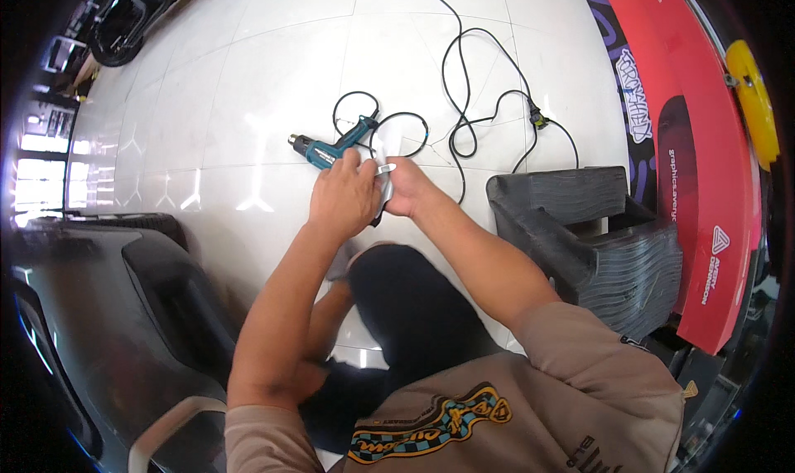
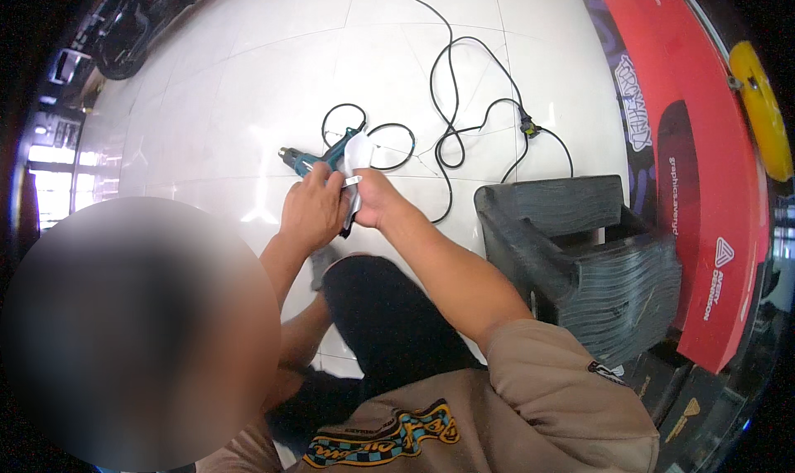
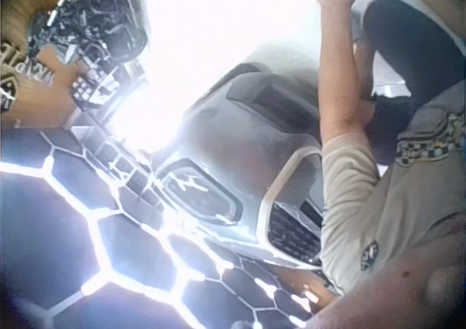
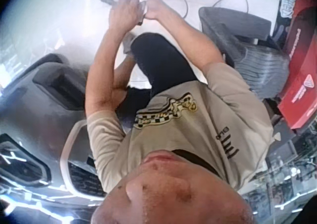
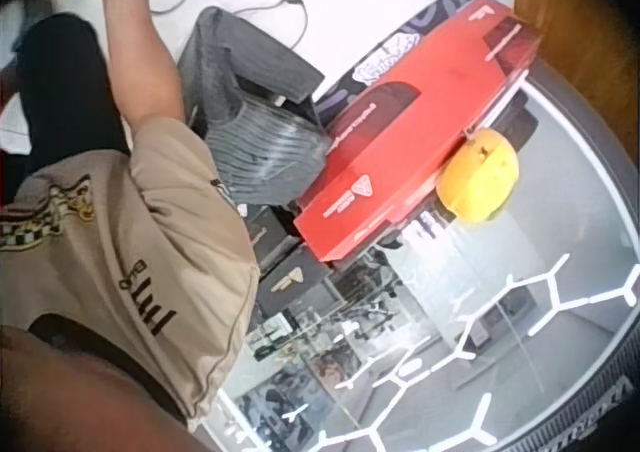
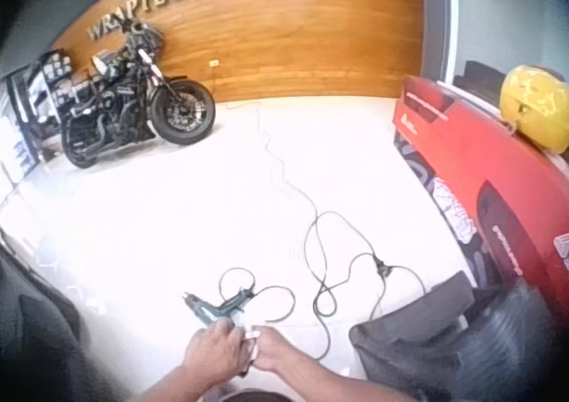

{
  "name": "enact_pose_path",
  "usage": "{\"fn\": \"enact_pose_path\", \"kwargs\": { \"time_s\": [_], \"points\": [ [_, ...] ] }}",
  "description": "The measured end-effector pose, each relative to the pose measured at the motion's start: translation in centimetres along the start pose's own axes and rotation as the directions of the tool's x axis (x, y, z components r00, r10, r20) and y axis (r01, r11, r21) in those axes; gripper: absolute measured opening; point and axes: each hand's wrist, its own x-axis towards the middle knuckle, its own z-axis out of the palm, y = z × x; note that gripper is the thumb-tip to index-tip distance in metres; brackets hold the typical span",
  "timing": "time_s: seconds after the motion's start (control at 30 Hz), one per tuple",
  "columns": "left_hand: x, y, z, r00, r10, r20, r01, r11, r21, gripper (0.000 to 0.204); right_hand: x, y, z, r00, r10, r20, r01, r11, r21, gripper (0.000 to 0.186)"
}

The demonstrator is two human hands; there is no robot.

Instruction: The person applies a protective film to the front grille of a car using a squeegee and a heat gun. They smooth the film over the grille slats, use the heat gun to soften the material, and then use the squeegee to press it into place. The person also cleans the floor and moves a stool during the process.

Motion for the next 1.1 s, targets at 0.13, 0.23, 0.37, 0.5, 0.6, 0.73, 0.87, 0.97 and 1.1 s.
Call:
{"fn": "enact_pose_path", "kwargs": {
  "time_s": [0.13,0.23,0.37,0.5,0.6,0.73,0.87,0.97,1.1],
  "points": [
    [2.8,-1.4,-0.1,0.984,0.039,0.177,0.006,0.969,-0.248,0.050,0.6,-3.2,-0.1,0.970,-0.118,-0.215,0.094,0.988,-0.120,0.021],
    [7.7,-2.7,0.7,0.985,0.131,0.115,-0.067,0.895,-0.441,0.061,1.1,-7.7,-1.1,0.887,-0.222,-0.404,0.159,0.970,-0.183,0.023],
    [14.4,-7.4,3.7,0.992,0.073,0.099,-0.004,0.822,-0.569,0.056,-1.0,-17.2,-6.3,0.667,-0.467,-0.581,0.283,0.879,-0.383,0.030],
    [17.4,-18.5,14.2,0.950,-0.081,0.300,0.144,0.970,-0.196,0.055,-7.3,-26.3,-10.0,0.333,-0.666,-0.667,0.126,0.733,-0.669,0.034],
    [16.3,-21.4,19.6,0.871,-0.108,0.479,0.195,0.972,-0.134,0.064,-10.8,-29.9,-10.7,0.134,-0.740,-0.659,-0.170,0.638,-0.751,0.040],
    [16.6,-20.2,21.4,0.725,-0.180,0.665,0.278,0.960,-0.043,0.069,-11.4,-31.2,-14.6,0.233,-0.750,-0.619,-0.579,0.405,-0.708,0.051],
    [19.0,-20.2,23.2,0.639,-0.306,0.705,0.358,0.930,0.079,0.055,-8.9,-31.1,-23.3,0.247,-0.693,-0.678,-0.730,0.327,-0.601,0.060],
    [19.4,-20.8,23.2,0.603,-0.257,0.755,0.265,0.957,0.115,0.052,-5.9,-33.0,-28.3,0.187,-0.649,-0.738,-0.700,0.439,-0.563,0.065],
    [16.1,-21.1,23.2,0.686,-0.085,0.722,0.122,0.993,0.001,0.051,-2.8,-32.7,-35.5,0.099,-0.600,-0.794,-0.641,0.572,-0.512,0.075]
  ]
}}
